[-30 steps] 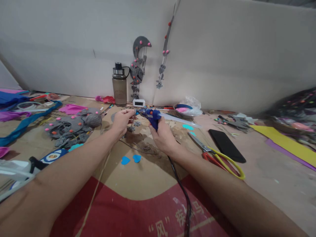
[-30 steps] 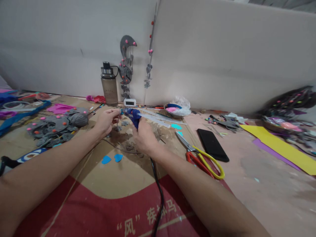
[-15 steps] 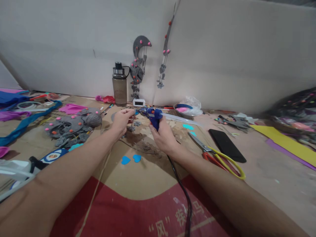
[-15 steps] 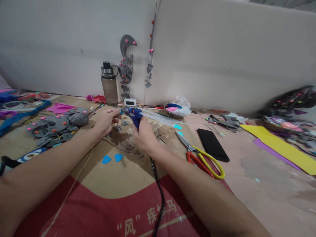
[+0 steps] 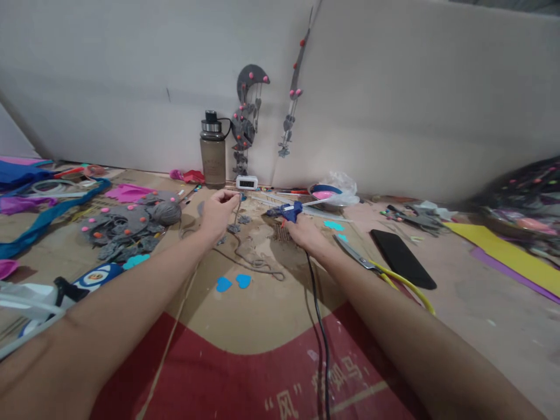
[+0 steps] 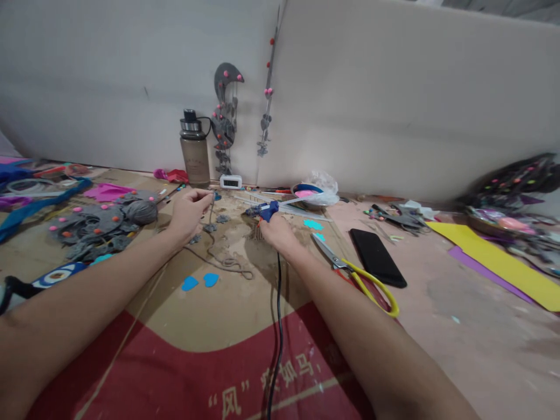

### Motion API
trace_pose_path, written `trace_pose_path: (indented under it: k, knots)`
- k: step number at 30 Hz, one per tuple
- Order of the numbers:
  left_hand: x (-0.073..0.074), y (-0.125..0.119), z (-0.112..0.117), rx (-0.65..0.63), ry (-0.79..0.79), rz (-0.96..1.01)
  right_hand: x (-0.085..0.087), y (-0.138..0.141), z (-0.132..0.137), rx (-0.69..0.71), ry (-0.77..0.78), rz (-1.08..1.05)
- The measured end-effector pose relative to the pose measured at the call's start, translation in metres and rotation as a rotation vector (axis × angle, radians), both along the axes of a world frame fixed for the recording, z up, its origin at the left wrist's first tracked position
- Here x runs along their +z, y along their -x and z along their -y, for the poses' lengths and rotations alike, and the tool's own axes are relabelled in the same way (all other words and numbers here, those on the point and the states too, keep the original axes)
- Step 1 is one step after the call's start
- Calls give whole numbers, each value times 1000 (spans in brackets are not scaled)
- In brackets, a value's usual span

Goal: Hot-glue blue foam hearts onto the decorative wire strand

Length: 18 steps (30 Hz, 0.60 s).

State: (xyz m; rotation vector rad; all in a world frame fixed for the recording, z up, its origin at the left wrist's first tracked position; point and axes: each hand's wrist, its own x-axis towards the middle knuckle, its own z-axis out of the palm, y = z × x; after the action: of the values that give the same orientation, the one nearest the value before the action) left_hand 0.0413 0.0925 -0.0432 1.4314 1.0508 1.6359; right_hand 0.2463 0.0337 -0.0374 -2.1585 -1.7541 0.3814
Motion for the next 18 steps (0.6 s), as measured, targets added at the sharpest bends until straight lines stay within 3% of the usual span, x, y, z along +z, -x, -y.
trace_pose_path:
  k: [5, 7, 9, 11, 13, 18]
  knots:
    - [5, -3, 8, -10, -53, -140, 9, 0, 11, 45, -15, 259]
    - [8, -6, 12, -19, -53, -165, 13, 2, 16, 34, -116, 355]
    - [10, -8, 16, -24, -58, -192, 14, 6, 19, 70, -301, 294]
    - [12, -10, 20, -19, -79, -235, 13, 14, 19, 174, -493, 63]
    - [13, -12, 24, -9, -109, -285, 9, 26, 18, 277, -587, -300]
    - [15, -14, 28, 41, -240, -410, 1, 61, 15, 288, -437, -1216]
